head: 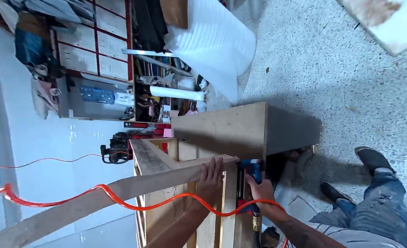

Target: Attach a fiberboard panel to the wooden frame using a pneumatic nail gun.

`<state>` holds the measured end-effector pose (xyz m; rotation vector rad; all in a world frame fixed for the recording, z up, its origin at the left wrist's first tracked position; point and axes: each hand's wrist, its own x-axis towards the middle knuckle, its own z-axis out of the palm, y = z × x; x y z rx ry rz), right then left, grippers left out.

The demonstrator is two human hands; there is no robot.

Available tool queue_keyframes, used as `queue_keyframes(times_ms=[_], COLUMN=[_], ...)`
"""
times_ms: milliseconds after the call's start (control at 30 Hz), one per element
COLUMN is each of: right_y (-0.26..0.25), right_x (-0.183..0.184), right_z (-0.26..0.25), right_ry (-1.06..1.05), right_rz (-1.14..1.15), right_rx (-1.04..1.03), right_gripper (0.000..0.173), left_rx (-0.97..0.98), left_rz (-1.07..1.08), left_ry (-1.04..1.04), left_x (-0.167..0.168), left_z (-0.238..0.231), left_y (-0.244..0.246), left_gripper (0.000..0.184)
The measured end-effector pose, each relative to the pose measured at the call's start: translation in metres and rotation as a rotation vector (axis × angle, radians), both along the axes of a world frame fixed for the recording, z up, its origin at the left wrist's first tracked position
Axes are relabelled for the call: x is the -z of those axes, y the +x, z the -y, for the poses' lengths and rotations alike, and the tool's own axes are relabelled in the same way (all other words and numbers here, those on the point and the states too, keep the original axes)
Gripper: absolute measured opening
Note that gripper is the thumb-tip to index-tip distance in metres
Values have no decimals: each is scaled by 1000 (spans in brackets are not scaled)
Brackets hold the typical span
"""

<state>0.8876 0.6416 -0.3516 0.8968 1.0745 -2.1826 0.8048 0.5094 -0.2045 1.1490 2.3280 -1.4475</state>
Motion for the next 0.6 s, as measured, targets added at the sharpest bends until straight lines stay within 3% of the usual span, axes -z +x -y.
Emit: queue_keyframes(times_ms=[167, 300, 367, 467, 600], right_y=[3, 5, 7, 5, 7], right_x=[-3, -5, -3, -9, -13], right_z=[13, 17, 22, 20, 28], right_ry=[-223, -282, -246, -266, -61], right_rz=[56, 9, -12, -65, -172], right_rx=[90, 172, 145, 165, 70], right_gripper=[51, 46, 49, 49, 52], left_rx=[6, -176, -70, -38, -48], left_rz=[8, 12, -22, -45, -53], left_ry=[-23, -8, 7, -7, 43], left_x=[-5, -72, -104, -102, -86], left_z=[-7, -33, -21, 3, 18], left_y=[1, -1, 2, 6, 9], left_gripper=[48, 53, 53, 53, 53])
